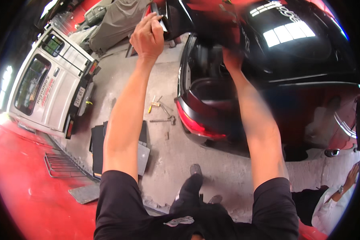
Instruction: Repairing the rear trunk panel of a car using a hammer and block.
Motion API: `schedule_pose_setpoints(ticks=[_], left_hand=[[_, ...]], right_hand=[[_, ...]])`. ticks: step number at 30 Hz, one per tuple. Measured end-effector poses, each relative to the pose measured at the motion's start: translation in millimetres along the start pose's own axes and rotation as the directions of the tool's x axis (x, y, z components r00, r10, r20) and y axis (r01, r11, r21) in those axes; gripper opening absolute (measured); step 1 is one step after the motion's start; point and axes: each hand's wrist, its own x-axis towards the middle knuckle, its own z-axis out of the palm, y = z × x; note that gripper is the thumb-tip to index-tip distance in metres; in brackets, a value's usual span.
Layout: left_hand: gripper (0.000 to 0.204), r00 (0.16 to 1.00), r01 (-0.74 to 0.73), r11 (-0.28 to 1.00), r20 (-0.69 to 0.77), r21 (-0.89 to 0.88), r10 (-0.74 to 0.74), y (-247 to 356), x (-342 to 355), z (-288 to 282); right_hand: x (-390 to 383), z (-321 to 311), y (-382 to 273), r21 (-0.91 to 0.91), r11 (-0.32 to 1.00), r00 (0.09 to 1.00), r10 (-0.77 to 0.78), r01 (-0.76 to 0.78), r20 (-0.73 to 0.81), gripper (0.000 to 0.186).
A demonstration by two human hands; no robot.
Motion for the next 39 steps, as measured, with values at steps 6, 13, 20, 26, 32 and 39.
schedule_pose_setpoints(ticks=[6,13,20,26,32,39], left_hand=[[0.034,0.980,-0.199,0.825,0.121,0.529,0.158,-55.5,-35.4,17.8],[0.031,0.995,-0.104,0.994,-0.006,0.029,0.104,5.1,3.0,-4.8],[0.030,0.996,-0.027,0.999,0.078,-0.045,0.031,30.5,14.1,3.0],[0.033,0.985,0.146,0.985,0.110,-0.086,-0.137,-0.6,-12.8,-28.3],[0.037,0.965,0.225,0.955,0.182,-0.195,-0.190,-14.5,-77.5,-17.1],[0.041,0.869,0.411,0.874,0.401,-0.260,-0.289,-32.9,-153.2,-27.6]], right_hand=[[11.7,-24.8,15.3,-0.416,0.904,0.901,0.097,0.098,0.423,0.029],[-7.6,-0.9,-0.3,-0.136,0.969,0.975,-0.216,0.207,-0.054,0.033],[-0.5,-47.0,27.0,-0.254,0.967,0.992,0.037,-0.004,0.124,0.043],[-132.3,-177.6,-115.1,-0.071,0.996,0.966,-0.039,0.059,0.256,0.030],[-180.5,-251.1,-105.4,-0.363,0.890,0.954,0.299,-0.278,0.004,0.039],[-178.1,-202.9,-86.0,-0.551,0.683,0.841,0.538,-0.479,-0.064,0.075]])
